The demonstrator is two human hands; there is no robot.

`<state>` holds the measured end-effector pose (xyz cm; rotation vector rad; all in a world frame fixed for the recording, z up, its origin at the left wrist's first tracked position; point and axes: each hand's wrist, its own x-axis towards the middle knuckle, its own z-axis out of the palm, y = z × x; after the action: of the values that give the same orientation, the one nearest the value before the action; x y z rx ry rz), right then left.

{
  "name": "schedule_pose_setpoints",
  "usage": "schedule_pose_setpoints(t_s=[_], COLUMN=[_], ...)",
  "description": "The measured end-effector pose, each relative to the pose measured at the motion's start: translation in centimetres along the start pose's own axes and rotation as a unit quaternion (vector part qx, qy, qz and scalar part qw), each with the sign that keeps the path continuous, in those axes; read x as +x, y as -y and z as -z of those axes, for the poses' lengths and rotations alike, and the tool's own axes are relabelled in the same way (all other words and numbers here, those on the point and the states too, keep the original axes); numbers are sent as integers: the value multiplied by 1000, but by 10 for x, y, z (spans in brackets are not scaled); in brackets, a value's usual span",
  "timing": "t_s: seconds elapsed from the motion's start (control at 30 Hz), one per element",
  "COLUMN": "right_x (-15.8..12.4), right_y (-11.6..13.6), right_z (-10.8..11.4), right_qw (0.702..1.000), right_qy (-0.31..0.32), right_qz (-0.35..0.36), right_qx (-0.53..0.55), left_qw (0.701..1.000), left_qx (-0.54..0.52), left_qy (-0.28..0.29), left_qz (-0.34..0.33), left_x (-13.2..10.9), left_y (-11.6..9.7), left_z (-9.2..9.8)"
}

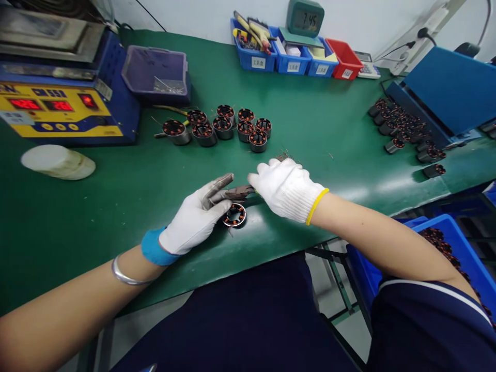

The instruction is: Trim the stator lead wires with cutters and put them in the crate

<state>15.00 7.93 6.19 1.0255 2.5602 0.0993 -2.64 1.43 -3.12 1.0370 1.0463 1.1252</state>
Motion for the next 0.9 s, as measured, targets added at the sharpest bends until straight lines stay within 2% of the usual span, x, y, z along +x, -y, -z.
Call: schedule_pose_setpoints(t_s=[0.17, 0.37, 0.47, 0.73, 0.9], right_x=[8, 13, 11, 9, 10], right_y=[-5, -11, -12, -13, -15], right_z=[-2, 3, 4, -2, 3], right_qw=[999, 998, 998, 999, 999], right_qy=[20, -12, -7, 9, 5], right_qz=[20, 43, 48, 21, 2], right_qx=[-19, -39, -43, -47, -39], left_qw=[1000, 1000, 1000, 1000, 1000], left_qx=[-7, 8, 12, -6, -16], left_qy=[2, -5, -7, -5, 5], left_qz=[-10, -9, 0, -1, -3], left_x=[2, 2, 1, 0, 1], left_y=[2, 2, 1, 0, 3], left_z=[0, 1, 1, 1, 2])
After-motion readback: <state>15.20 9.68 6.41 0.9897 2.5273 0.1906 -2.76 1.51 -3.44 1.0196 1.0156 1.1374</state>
